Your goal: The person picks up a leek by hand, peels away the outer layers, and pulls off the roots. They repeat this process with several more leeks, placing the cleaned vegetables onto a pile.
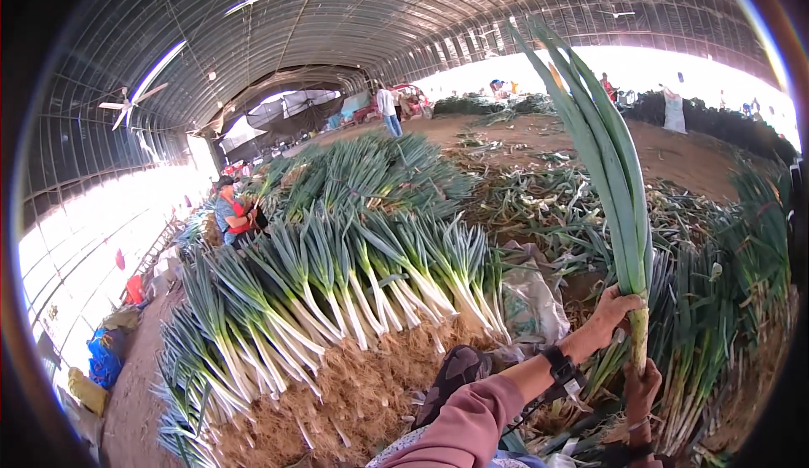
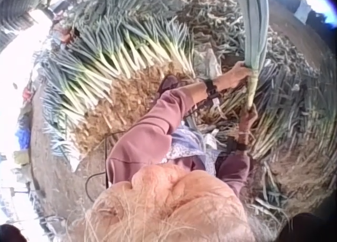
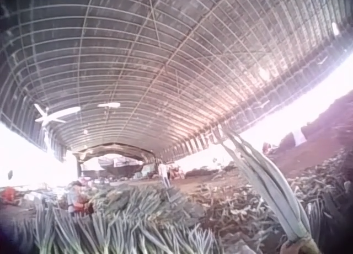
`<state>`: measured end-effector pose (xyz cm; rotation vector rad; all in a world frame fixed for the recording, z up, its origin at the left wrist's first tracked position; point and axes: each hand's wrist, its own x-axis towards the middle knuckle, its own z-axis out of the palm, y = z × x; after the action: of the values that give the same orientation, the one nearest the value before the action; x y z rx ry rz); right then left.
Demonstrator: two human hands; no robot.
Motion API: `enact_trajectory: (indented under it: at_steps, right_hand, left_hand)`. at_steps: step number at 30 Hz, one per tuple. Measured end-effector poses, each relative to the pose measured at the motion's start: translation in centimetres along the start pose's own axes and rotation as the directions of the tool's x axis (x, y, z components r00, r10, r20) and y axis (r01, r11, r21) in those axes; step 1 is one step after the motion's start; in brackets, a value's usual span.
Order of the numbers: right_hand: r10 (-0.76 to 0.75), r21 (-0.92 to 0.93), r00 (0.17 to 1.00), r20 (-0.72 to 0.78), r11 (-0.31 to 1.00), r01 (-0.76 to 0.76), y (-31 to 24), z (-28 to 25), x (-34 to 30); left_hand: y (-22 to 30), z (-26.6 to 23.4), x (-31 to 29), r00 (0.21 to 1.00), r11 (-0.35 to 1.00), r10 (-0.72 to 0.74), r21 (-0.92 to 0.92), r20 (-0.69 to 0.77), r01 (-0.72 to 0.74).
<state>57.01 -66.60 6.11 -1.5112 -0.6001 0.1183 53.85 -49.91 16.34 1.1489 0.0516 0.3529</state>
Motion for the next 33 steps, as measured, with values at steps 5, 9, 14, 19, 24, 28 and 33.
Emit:
enact_trajectory:
  at_steps: [5, 9, 14, 19, 24, 28, 33]
  right_hand:
    - [0.057, 0.126, 0.998, 0.002, 0.99, -0.057, -0.9, -1.5, -0.3]
    - [-0.069, -0.038, 0.994, -0.083, 0.997, 0.066, 0.0, -0.2, 0.5]
    - [0.019, -0.166, 0.993, -0.117, 0.985, -0.038, -0.9, 0.1, 0.1]
    - [0.015, -0.196, 0.992, -0.129, 0.98, -0.04, -1.2, -0.8, -0.6]
    - [-0.106, -0.348, 0.978, -0.179, 0.937, 0.038, -1.6, -1.7, -0.9]
    - [0.177, 0.06, 0.975, 0.133, 0.981, -0.186, -0.1, -2.2, -0.7]
    - [0.228, 0.215, 0.789, 0.57, 0.886, -0.411, -2.5, -2.6, -0.5]
  left_hand:
    - [-0.3, 0.4, 0.7, 0.99, 0.995, 0.069, -0.078, 0.126, -0.06]
    - [0.7, -1.3, -0.8, 0.892, 0.75, 0.342, 0.486, 0.297, -0.449]
    - [-2.8, -2.6, 0.8, 0.993, 0.997, -0.059, -0.047, -0.098, 0.055]
    - [-14.7, -5.2, -2.0, 0.937, 0.956, -0.294, 0.05, 0.19, 0.29]
    - [-7.4, -3.9, -1.8, 0.99, 0.86, -0.047, 0.499, -0.132, 0.108]
    - [0.1, -3.1, 0.0, 0.981, 0.992, 0.005, 0.124, -0.195, 0.019]
    - [0.3, -4.6, -1.2, 0.985, 0.89, -0.066, -0.437, 0.162, 0.131]
